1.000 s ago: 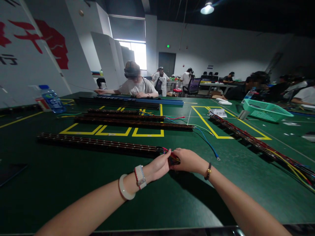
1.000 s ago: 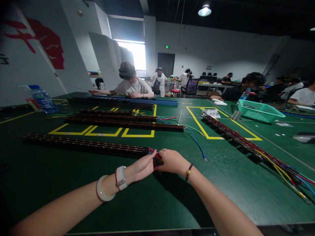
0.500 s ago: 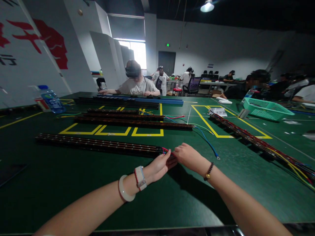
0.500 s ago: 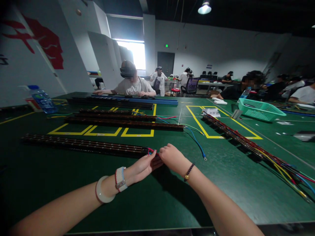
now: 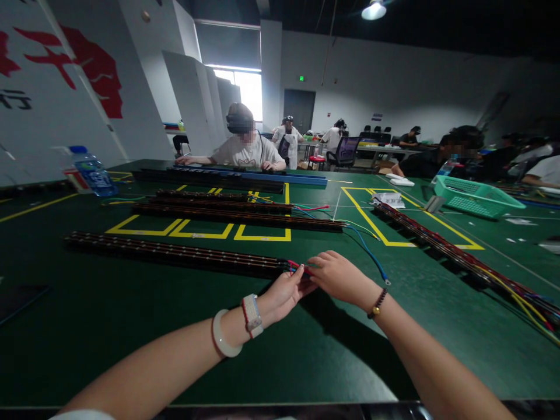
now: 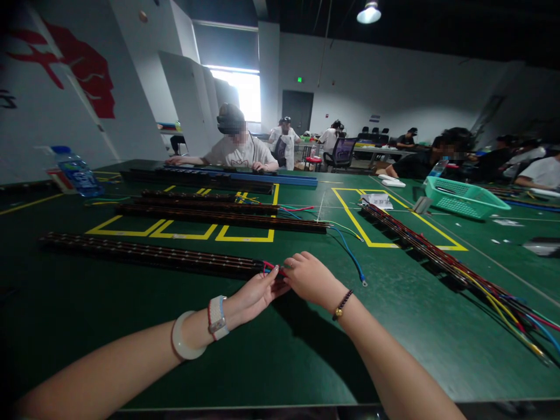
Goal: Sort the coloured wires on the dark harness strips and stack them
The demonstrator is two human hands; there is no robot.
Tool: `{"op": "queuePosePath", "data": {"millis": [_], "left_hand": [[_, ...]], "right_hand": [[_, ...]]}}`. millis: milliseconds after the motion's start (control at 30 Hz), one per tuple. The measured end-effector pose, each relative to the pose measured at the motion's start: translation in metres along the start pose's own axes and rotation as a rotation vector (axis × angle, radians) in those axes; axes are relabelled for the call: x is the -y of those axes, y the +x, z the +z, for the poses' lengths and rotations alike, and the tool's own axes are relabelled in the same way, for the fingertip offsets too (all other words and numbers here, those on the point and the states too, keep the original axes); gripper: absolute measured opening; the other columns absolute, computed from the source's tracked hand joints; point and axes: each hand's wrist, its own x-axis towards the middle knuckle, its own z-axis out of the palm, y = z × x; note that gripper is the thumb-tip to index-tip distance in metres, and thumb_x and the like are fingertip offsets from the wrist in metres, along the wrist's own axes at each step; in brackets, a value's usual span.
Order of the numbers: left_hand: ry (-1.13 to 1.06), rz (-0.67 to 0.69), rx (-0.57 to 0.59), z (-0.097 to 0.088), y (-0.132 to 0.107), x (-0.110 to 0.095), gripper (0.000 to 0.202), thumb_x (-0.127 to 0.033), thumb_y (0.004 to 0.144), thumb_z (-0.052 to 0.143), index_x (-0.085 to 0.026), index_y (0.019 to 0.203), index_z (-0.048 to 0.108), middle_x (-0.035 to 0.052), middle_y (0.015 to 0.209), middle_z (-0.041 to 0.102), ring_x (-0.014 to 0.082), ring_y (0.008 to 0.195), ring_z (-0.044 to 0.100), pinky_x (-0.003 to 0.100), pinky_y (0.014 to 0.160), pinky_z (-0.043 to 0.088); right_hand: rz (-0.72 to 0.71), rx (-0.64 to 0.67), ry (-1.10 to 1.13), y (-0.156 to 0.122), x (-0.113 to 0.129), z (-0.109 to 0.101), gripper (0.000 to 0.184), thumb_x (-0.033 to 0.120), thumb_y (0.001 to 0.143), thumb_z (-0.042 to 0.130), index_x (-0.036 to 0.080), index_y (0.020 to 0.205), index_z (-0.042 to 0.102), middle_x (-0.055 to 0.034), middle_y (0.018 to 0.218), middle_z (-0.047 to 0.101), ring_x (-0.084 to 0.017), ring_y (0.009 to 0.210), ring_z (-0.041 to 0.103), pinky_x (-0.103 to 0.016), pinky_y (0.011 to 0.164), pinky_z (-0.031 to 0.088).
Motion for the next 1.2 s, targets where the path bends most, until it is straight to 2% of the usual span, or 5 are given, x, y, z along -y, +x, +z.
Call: {"op": "queuePosePath", "data": {"millis": [200,467,833,1033,1200], "left_hand": [[0.01,-0.003,0.029,-0.001,0.0,0.0,0.012,-0.02,0.088,0.054,-0.009,0.087,0.06,0.0089,0.088,0.068,0.0139,0.084,0.065,0.036,0.098,0.044],[0.077,0.008,0.112,0.001,-0.005,-0.002,0.014,-0.018,0.088,0.053,-0.008,0.084,0.062,0.0089,0.086,0.069,0.0144,0.087,0.065,0.036,0.101,0.042],[0.13,-0.039,0.059,-0.004,-0.002,0.001,0.02,-0.023,0.089,0.053,-0.004,0.088,0.061,0.0198,0.095,0.068,0.0199,0.087,0.068,0.033,0.092,0.048],[0.125,-0.064,0.015,0.001,-0.005,-0.002,0.017,-0.02,0.089,0.051,-0.006,0.084,0.06,0.0178,0.093,0.069,0.0183,0.085,0.068,0.032,0.092,0.048],[0.127,-0.074,0.026,0.004,-0.006,-0.004,0.019,-0.021,0.09,0.05,-0.005,0.086,0.06,0.0187,0.094,0.069,0.018,0.085,0.068,0.031,0.09,0.048]], "right_hand": [[0.104,-0.024,0.179,-0.002,-0.01,0.002,0.028,0.035,0.092,0.048,0.019,0.108,0.065,-0.0093,0.099,0.066,-0.021,0.094,0.057,-0.033,0.084,0.038],[0.266,0.086,0.336,-0.004,-0.024,0.006,0.04,0.038,0.093,0.042,0.015,0.072,0.068,-0.008,0.073,0.066,-0.016,0.067,0.057,-0.026,0.062,0.035],[0.675,-0.131,1.423,0.038,-0.053,0.056,0.036,0.048,0.084,0.052,0.015,0.069,0.054,0.0016,0.058,0.051,-0.009,0.049,0.046,-0.021,0.047,0.039],[0.711,-0.085,1.371,0.088,-0.059,0.072,0.033,0.038,0.088,0.048,0.017,0.063,0.046,0.0065,0.048,0.042,-0.006,0.037,0.034,-0.019,0.038,0.028],[0.7,0.041,1.299,0.087,-0.069,0.07,0.035,0.038,0.088,0.051,0.015,0.062,0.051,0.0046,0.049,0.046,-0.006,0.037,0.039,-0.019,0.038,0.03]]}}
